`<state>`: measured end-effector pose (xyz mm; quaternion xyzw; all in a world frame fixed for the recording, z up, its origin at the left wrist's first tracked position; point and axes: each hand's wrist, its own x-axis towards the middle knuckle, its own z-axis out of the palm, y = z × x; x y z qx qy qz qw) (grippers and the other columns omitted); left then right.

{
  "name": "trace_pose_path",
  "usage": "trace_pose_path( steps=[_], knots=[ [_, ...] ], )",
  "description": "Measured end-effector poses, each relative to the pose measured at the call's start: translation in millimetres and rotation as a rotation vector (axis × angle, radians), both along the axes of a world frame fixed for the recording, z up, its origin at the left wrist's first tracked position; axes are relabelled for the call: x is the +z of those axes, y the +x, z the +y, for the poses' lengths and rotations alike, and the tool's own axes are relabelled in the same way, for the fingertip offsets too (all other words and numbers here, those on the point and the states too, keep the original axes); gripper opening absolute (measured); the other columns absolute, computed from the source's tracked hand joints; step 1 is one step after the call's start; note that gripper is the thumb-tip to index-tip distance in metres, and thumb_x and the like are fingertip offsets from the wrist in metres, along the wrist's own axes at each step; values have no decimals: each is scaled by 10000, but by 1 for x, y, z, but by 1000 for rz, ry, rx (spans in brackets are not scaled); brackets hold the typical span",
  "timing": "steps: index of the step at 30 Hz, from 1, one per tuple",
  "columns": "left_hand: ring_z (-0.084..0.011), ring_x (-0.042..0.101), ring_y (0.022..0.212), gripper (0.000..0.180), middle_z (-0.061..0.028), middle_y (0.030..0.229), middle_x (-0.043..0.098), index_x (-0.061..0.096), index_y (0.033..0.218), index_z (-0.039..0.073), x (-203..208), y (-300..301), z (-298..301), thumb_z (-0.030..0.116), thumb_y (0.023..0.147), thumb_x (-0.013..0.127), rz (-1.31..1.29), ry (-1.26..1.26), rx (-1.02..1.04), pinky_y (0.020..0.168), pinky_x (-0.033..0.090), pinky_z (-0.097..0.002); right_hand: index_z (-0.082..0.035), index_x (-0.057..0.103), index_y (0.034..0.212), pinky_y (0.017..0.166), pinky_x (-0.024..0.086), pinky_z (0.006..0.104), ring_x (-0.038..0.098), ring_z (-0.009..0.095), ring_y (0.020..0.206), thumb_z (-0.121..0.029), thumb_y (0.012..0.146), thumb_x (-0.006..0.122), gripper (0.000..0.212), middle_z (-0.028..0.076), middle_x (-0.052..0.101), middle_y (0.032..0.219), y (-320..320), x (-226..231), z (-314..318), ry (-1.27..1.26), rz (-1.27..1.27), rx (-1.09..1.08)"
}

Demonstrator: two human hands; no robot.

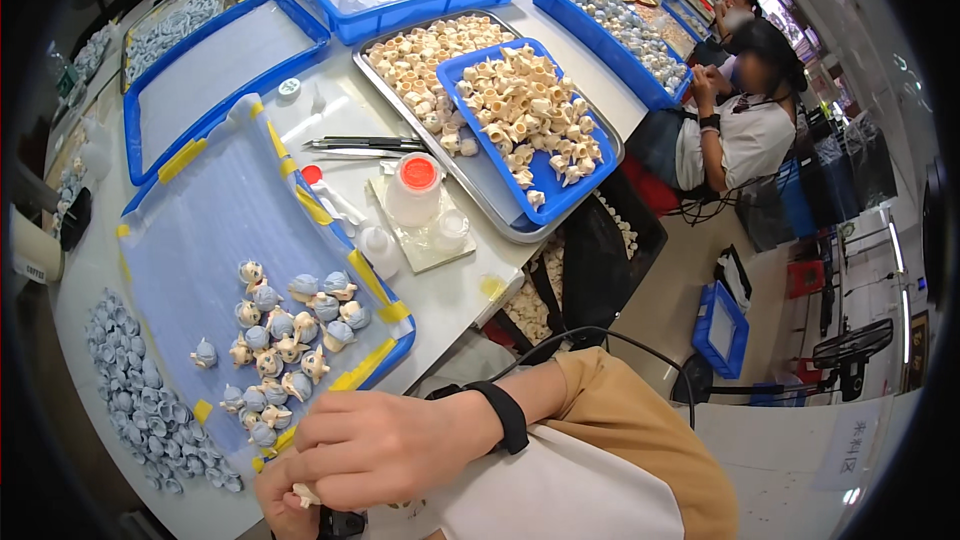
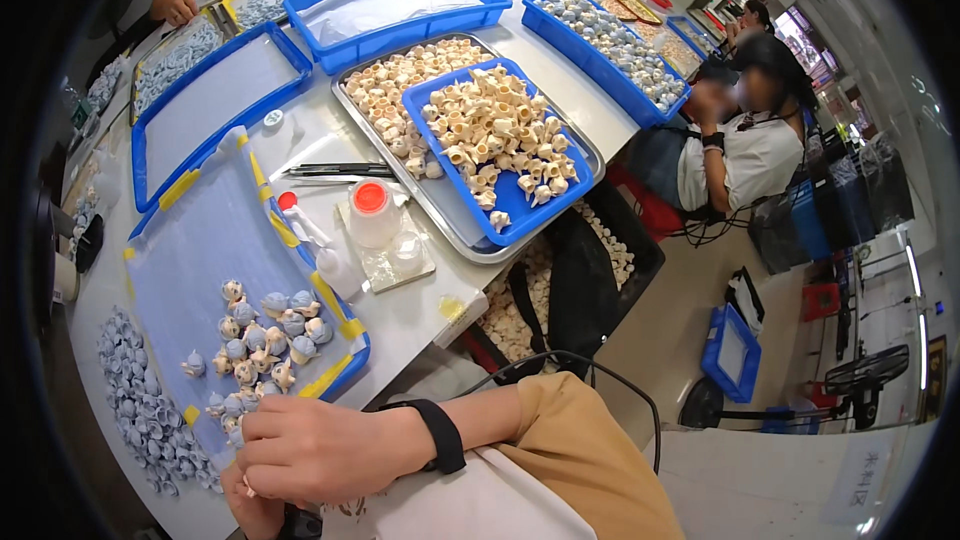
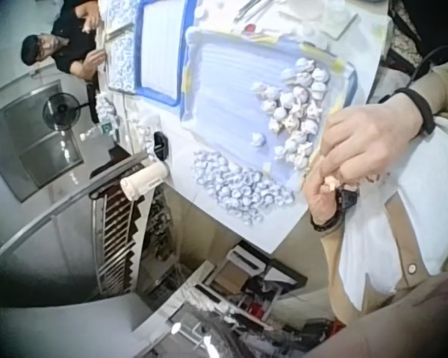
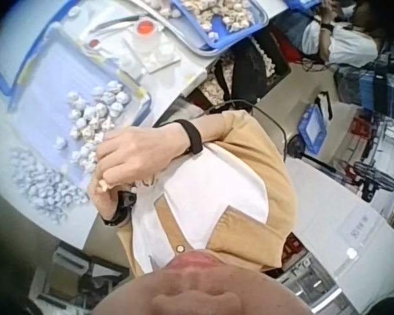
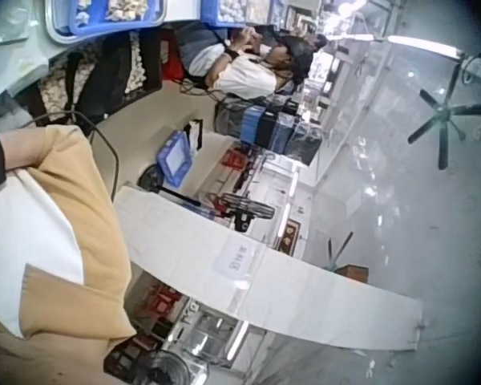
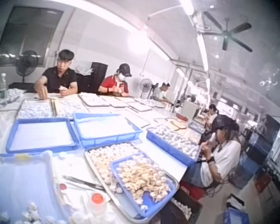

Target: The person assembles small, light-blue and beige plastic components into miniature figures. They pick up a blue cap-like piece and a beige body piece, apply a small amount of adhesive from a squeeze bottle to the body, and press the two parts together. The completed figures are placed onto a blue tray lined with a blue sheet.

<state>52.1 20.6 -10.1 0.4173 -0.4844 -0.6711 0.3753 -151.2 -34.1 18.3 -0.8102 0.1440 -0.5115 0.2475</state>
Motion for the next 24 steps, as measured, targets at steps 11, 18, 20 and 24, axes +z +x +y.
trace_pose_path(
  steps=[11, 18, 20, 24],
  knots=[
    [-213, 575, 881, 455, -134, 965, 601, 627, 925, -42, 9, -14, -18, 288, 660, 794, 97, -19, -75, 760, 444, -312, 2, 612, 991, 696, 434, 349, 553, 254, 824, -173, 793, 661, 269, 122, 575, 967, -11, -9, -3, 318, 15, 180],
    [-136, 555, 863, 333, -101, 1028, 555, 592, 997, -36, 6, -11, -17, 126, 745, 736, 233, -3, -146, 694, 464, -219, -25, 623, 1003, 696, 422, 351, 526, 247, 815, -165, 698, 713, 348, 121, 550, 949, -8, -7, -7, 418, 116, 232],
    [-126, 550, 856, 333, -99, 1025, 549, 592, 997, -29, 8, -11, -22, 123, 740, 740, 173, -54, -195, 670, 468, -215, -18, 620, 989, 683, 427, 347, 527, 247, 803, -209, 690, 715, 367, 119, 547, 947, -11, -3, -7, 426, 142, 181],
    [-113, 543, 847, 392, -102, 1037, 541, 576, 1014, -32, 3, -12, -24, 148, 720, 763, 194, -51, -275, 646, 468, -222, -17, 603, 950, 635, 434, 343, 528, 244, 758, -259, 677, 701, 378, 102, 525, 901, -14, -1, -5, 231, 221, 113]
  ],
)
